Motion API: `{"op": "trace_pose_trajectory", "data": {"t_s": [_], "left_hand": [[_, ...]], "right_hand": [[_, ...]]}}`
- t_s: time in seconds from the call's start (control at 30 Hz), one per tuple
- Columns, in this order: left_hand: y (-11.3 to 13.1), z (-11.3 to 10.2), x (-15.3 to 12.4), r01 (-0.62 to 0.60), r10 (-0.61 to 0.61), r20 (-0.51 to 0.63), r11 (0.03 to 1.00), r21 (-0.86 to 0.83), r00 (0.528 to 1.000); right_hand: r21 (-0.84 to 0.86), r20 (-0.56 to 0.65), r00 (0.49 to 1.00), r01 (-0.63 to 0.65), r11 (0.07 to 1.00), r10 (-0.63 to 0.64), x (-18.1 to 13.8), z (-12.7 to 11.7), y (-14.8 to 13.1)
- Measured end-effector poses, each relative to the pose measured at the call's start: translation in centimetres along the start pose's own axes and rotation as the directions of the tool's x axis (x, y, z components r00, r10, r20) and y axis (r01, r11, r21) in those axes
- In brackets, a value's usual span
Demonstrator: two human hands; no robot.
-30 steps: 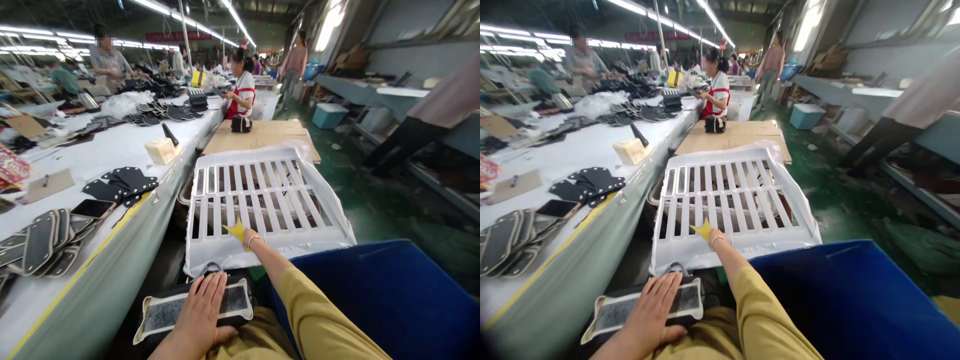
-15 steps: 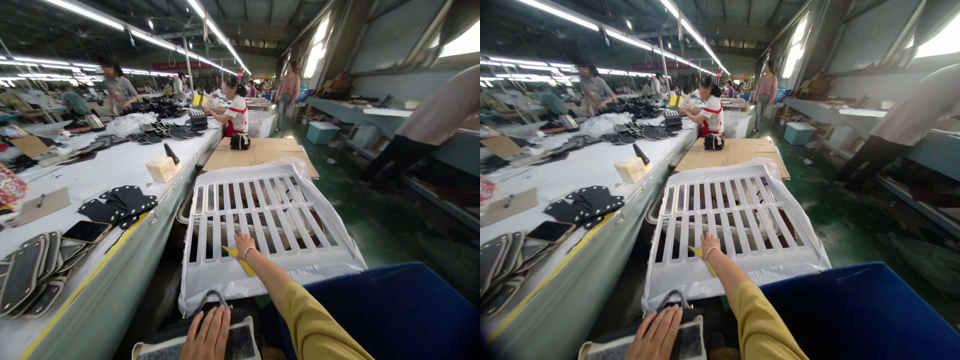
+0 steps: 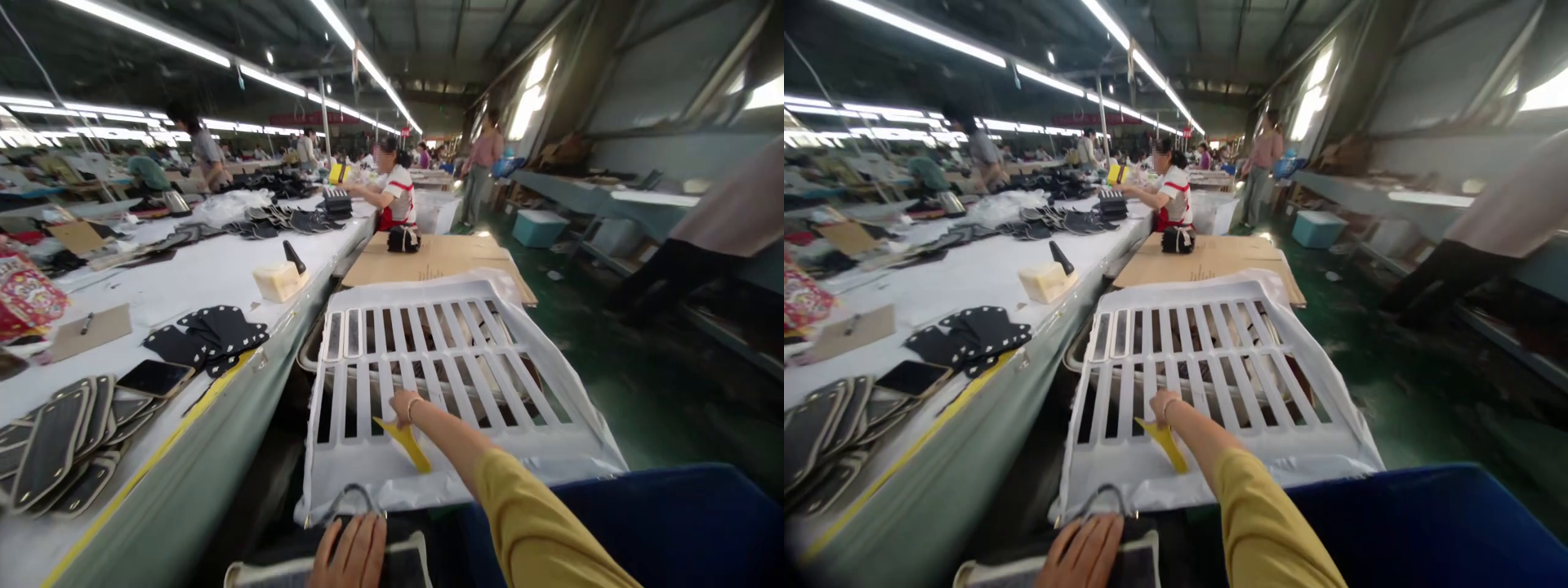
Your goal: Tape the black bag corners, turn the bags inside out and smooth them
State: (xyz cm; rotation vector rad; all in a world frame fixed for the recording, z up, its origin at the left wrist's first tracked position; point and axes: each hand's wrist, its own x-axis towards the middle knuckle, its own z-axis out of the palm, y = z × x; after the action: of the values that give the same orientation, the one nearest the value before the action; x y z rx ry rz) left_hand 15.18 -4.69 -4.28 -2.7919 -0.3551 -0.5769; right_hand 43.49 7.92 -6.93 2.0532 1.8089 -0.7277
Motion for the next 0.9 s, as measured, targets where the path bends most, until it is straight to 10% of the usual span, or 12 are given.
{"op": "trace_pose_trajectory", "data": {"t_s": [0.2,0.4,0.5,0.6,0.73,0.9], "left_hand": [[0.6,-4.2,0.8,0.225,-0.153,0.337,0.956,-0.188,0.929],[1.4,-5.2,1.1,0.280,-0.167,0.405,0.930,-0.237,0.899],[1.6,-5.7,1.3,0.295,-0.178,0.421,0.927,-0.232,0.889],[1.7,-6.1,1.6,0.295,-0.169,0.450,0.929,-0.225,0.877],[1.9,-6.6,2.7,0.306,-0.153,0.519,0.926,-0.223,0.841],[2.4,-6.7,3.9,0.314,-0.155,0.532,0.923,-0.222,0.832]], "right_hand": [[0.274,-0.174,0.985,0.037,0.961,0.012,-4.2,-0.1,0.4],[0.472,-0.425,0.900,0.126,0.872,0.100,-17.4,3.2,1.5],[0.787,-0.419,0.880,0.230,0.572,0.222,-22.7,9.4,-0.7],[0.989,-0.138,0.934,0.109,0.104,0.329,-25.2,15.6,-3.9],[0.994,-0.056,0.932,0.088,-0.072,0.357,-25.7,19.6,-7.1],[0.983,-0.046,0.946,0.101,-0.156,0.321,-25.4,18.8,-7.6]]}}
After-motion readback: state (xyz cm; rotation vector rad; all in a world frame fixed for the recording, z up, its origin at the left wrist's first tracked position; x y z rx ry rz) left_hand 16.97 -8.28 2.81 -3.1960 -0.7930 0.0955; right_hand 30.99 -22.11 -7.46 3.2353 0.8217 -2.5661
